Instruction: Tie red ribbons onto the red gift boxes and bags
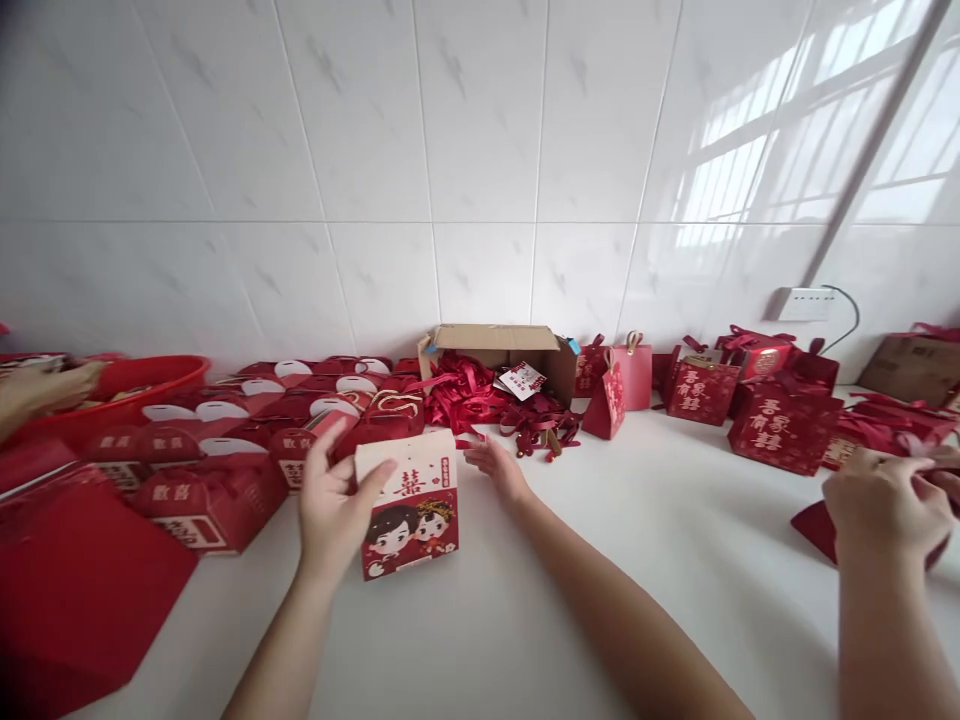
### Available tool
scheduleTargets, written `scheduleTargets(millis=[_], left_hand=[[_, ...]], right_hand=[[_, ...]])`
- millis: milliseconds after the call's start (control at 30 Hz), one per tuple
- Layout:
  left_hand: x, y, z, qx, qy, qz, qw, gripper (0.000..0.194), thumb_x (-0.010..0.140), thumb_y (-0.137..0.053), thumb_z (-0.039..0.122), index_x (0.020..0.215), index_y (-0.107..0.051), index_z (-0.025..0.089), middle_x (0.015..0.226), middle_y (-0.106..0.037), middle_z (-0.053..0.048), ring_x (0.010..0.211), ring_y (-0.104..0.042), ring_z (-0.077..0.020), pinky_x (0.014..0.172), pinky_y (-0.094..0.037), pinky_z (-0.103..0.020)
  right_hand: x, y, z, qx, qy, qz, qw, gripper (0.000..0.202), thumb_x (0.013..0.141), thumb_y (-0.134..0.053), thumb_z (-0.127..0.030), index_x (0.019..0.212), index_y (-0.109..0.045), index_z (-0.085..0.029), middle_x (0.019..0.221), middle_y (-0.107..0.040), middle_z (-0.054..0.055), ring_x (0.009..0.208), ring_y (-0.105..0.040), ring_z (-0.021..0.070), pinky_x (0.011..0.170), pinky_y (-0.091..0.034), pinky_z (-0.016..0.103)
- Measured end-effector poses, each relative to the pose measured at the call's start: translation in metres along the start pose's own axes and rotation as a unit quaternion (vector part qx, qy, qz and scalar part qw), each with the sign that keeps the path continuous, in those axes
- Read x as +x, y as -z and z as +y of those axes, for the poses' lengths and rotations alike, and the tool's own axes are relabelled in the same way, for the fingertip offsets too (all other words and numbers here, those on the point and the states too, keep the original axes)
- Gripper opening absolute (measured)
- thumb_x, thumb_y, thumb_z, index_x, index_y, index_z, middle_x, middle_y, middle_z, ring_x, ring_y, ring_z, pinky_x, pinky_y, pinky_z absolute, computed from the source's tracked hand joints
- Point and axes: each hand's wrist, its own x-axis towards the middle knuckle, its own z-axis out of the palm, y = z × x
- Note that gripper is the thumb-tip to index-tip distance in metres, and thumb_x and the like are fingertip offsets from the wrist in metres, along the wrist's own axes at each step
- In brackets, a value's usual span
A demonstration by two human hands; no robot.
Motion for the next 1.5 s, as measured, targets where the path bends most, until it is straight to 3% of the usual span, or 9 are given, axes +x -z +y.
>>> scheduleTargets(millis=[133, 233, 367, 567, 733, 900, 1067, 1300, 1500], left_hand=[[0.006, -0.007, -0.02, -0.006, 0.067, -0.072, 0.995, 0.087, 0.071, -0.076, 0.034, 0.144, -0.029, 0.022, 0.098, -0.074, -0.01, 0.09, -0.071, -0.0235, 0.08, -0.057, -0.037], [0.002, 0.002, -0.017, 0.033, 0.079, -0.093, 0.992, 0.063, 0.069, -0.076, 0.041, 0.124, -0.054, 0.019, 0.095, -0.073, -0.008, 0.084, -0.07, -0.022, 0.072, -0.056, -0.03], [-0.005, 0.014, -0.016, 0.081, 0.118, -0.093, 0.985, 0.039, 0.068, -0.074, 0.05, 0.084, -0.067, 0.015, 0.077, -0.071, -0.005, 0.069, -0.067, -0.0202, 0.059, -0.052, -0.025], [-0.01, 0.017, -0.02, 0.08, 0.093, -0.088, 0.989, 0.039, 0.073, -0.069, 0.053, 0.092, -0.065, 0.019, 0.109, -0.069, -0.008, 0.089, -0.067, -0.023, 0.069, -0.054, -0.027], [-0.011, 0.019, -0.017, 0.123, 0.106, -0.149, 0.976, 0.037, 0.078, -0.062, 0.057, 0.079, -0.055, 0.021, 0.066, -0.066, 0.001, 0.06, -0.061, -0.0166, 0.054, -0.048, -0.022], [-0.009, 0.022, -0.016, 0.137, 0.095, -0.139, 0.976, 0.037, 0.078, -0.06, 0.057, 0.081, -0.055, 0.021, 0.068, -0.065, 0.002, 0.061, -0.06, -0.0161, 0.056, -0.047, -0.022], [-0.01, 0.023, -0.016, 0.141, 0.102, -0.152, 0.973, 0.036, 0.077, -0.061, 0.056, 0.082, -0.056, 0.021, 0.073, -0.068, 0.0, 0.066, -0.061, -0.017, 0.06, -0.048, -0.023], [-0.015, 0.017, -0.006, 0.114, 0.106, -0.114, 0.981, 0.037, 0.074, -0.064, 0.056, 0.077, -0.057, 0.02, 0.064, -0.065, 0.002, 0.057, -0.058, -0.0152, 0.051, -0.045, -0.021], [-0.012, 0.02, -0.011, 0.114, 0.105, -0.132, 0.979, 0.038, 0.074, -0.064, 0.057, 0.08, -0.057, 0.02, 0.068, -0.067, 0.001, 0.061, -0.062, -0.0162, 0.054, -0.048, -0.021]], right_hand=[[-0.006, 0.003, -0.02, 0.115, 0.048, 0.001, 0.992, 0.066, 0.083, -0.048, -0.066, 0.136, -0.041, -0.028, 0.125, -0.062, 0.009, 0.114, -0.06, 0.0217, 0.093, -0.048, 0.037], [-0.013, -0.007, -0.034, 0.152, 0.058, -0.026, 0.986, 0.063, 0.065, -0.074, -0.058, 0.117, -0.055, -0.029, 0.112, -0.066, 0.005, 0.1, -0.064, 0.0208, 0.086, -0.052, 0.035], [-0.02, -0.024, -0.046, 0.152, 0.043, -0.05, 0.986, 0.039, 0.069, -0.071, -0.057, 0.084, -0.06, -0.023, 0.081, -0.068, 0.001, 0.077, -0.066, 0.0179, 0.073, -0.055, 0.033], [-0.012, -0.026, -0.037, 0.049, 0.042, -0.036, 0.997, 0.048, 0.076, -0.057, -0.067, 0.082, -0.063, -0.02, 0.079, -0.069, 0.004, 0.078, -0.067, 0.0202, 0.071, -0.056, 0.034], [0.001, 0.024, -0.005, -0.112, 0.061, 0.125, 0.984, 0.046, 0.093, -0.037, -0.053, 0.083, -0.065, -0.019, 0.089, -0.065, 0.008, 0.092, -0.06, 0.0219, 0.09, -0.047, 0.038], [-0.006, 0.098, 0.022, -0.239, 0.051, 0.251, 0.936, 0.033, 0.095, -0.037, -0.035, 0.098, -0.064, -0.017, 0.102, -0.062, 0.01, 0.101, -0.057, 0.0236, 0.092, -0.045, 0.043], [-0.039, 0.129, 0.015, -0.305, 0.083, 0.151, 0.937, 0.028, 0.091, -0.058, -0.034, 0.114, -0.059, -0.018, 0.117, -0.061, 0.008, 0.097, -0.062, 0.0182, 0.085, -0.053, 0.039], [-0.086, 0.149, -0.034, -0.332, 0.158, 0.073, 0.927, 0.024, 0.096, -0.048, -0.033, 0.111, -0.062, -0.02, 0.117, -0.062, 0.005, 0.103, -0.061, 0.0223, 0.085, -0.054, 0.038], [-0.066, 0.133, -0.025, -0.355, 0.165, 0.03, 0.92, 0.029, 0.094, -0.053, -0.036, 0.114, -0.061, -0.016, 0.118, -0.061, 0.006, 0.101, -0.061, 0.0228, 0.085, -0.054, 0.039]])
